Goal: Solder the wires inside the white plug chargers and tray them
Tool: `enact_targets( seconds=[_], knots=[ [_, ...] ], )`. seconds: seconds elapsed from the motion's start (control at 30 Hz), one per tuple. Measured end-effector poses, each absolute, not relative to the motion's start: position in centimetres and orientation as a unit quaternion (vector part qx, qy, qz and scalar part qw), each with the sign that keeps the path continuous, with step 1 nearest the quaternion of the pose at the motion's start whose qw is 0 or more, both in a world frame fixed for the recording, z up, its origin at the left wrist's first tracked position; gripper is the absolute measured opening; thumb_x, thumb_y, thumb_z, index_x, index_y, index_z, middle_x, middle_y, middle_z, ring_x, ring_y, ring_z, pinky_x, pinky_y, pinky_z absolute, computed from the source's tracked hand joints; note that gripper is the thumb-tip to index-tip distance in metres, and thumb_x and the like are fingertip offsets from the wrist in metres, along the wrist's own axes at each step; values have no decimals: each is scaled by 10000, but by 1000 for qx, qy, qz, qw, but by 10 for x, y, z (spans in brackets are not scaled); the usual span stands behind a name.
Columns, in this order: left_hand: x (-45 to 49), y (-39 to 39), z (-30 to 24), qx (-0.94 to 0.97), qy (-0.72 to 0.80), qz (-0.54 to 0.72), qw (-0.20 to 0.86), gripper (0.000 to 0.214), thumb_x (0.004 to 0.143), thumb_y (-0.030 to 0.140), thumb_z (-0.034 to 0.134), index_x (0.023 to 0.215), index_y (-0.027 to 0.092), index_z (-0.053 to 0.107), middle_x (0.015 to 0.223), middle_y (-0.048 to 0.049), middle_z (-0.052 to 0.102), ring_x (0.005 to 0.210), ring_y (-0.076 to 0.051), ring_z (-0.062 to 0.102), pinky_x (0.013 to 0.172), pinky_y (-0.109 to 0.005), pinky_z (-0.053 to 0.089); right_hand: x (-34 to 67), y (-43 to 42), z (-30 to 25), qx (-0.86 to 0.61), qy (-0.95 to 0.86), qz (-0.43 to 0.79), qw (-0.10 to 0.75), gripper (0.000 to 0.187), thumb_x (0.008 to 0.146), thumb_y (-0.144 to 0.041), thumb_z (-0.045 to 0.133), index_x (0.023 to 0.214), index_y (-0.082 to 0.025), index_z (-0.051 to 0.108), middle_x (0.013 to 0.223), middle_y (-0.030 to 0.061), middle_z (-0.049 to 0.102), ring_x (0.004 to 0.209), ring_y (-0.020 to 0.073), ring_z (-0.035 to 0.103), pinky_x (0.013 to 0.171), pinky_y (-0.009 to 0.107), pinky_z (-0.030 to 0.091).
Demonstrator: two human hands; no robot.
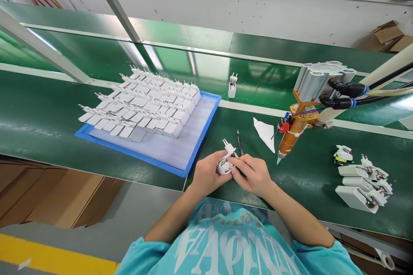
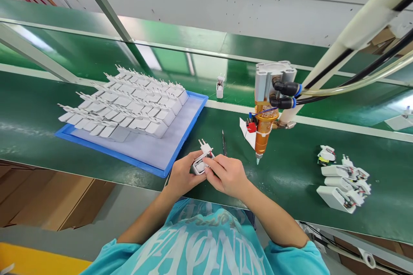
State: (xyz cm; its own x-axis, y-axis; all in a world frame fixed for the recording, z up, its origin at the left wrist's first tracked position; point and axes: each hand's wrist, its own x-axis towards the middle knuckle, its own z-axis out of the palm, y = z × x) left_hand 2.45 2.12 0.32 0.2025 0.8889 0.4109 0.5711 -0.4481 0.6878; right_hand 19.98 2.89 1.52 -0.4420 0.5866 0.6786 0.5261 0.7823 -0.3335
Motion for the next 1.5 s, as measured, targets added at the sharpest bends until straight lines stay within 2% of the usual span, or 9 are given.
enact_targets(
  seconds=[0.27,0.37,0.5,0.67,0.73,1.07,1.23,1.37,1.5],
  knots=[
    [24,23,2,762,469,408,183,311,800,329,670,1069,189,600,897,-46,730,749,-174,688,657,-252,532,202,33,18,-297,-850,45,432,85,863,-144,551,887,-206,604,650,-9,595,548,104,537,476,232,419],
    [23,23,3,767,454,420,172,311,809,326,670,1076,188,589,924,-55,727,781,-180,688,673,-261,534,206,36,20,-287,-864,42,412,78,870,-173,561,916,-208,615,652,-9,592,542,104,535,465,233,411],
    [24,24,4,755,468,421,186,355,790,332,685,1095,200,559,937,-45,712,775,-167,679,685,-258,537,211,39,23,-336,-804,125,475,103,880,-158,552,953,-221,590,706,-7,601,557,98,528,484,223,441],
    [30,27,-5,788,452,417,33,430,773,292,690,1157,196,520,1003,-83,667,832,-204,649,699,-296,526,206,40,21,-441,-724,253,466,260,816,-331,689,1031,-225,590,839,8,592,607,98,542,504,224,496],
    [32,28,-8,783,458,421,-4,449,778,244,673,1193,193,507,1027,-95,645,860,-213,634,721,-309,524,203,41,20,-446,-715,265,469,216,815,-345,690,976,-226,609,851,16,612,643,110,559,517,227,504],
    [30,29,-11,733,489,472,7,392,798,210,644,1172,215,526,1013,-82,574,900,-207,592,755,-316,519,194,38,16,-368,-745,265,490,112,893,-225,598,1004,-224,613,1043,71,704,980,176,666,849,339,566],
    [35,28,-14,728,485,484,6,366,830,229,628,1176,222,510,1011,-79,550,879,-193,587,736,-308,523,186,33,10,-396,-713,279,506,111,901,-265,582,1002,-227,608,1020,74,695,908,173,672,710,296,569],
    [40,27,-16,716,487,500,11,396,826,200,623,1193,222,477,1016,-79,530,896,-195,580,728,-313,534,181,31,2,-397,-679,320,529,112,891,-293,586,981,-228,598,1028,79,669,918,173,657,698,289,564],
    [41,26,-17,717,474,511,8,435,813,233,654,1200,229,458,1025,-83,533,898,-200,578,728,-324,537,180,36,-3,-388,-638,437,501,290,854,-411,624,1082,-238,577,1073,80,682,963,190,670,663,267,570]
  ],
)
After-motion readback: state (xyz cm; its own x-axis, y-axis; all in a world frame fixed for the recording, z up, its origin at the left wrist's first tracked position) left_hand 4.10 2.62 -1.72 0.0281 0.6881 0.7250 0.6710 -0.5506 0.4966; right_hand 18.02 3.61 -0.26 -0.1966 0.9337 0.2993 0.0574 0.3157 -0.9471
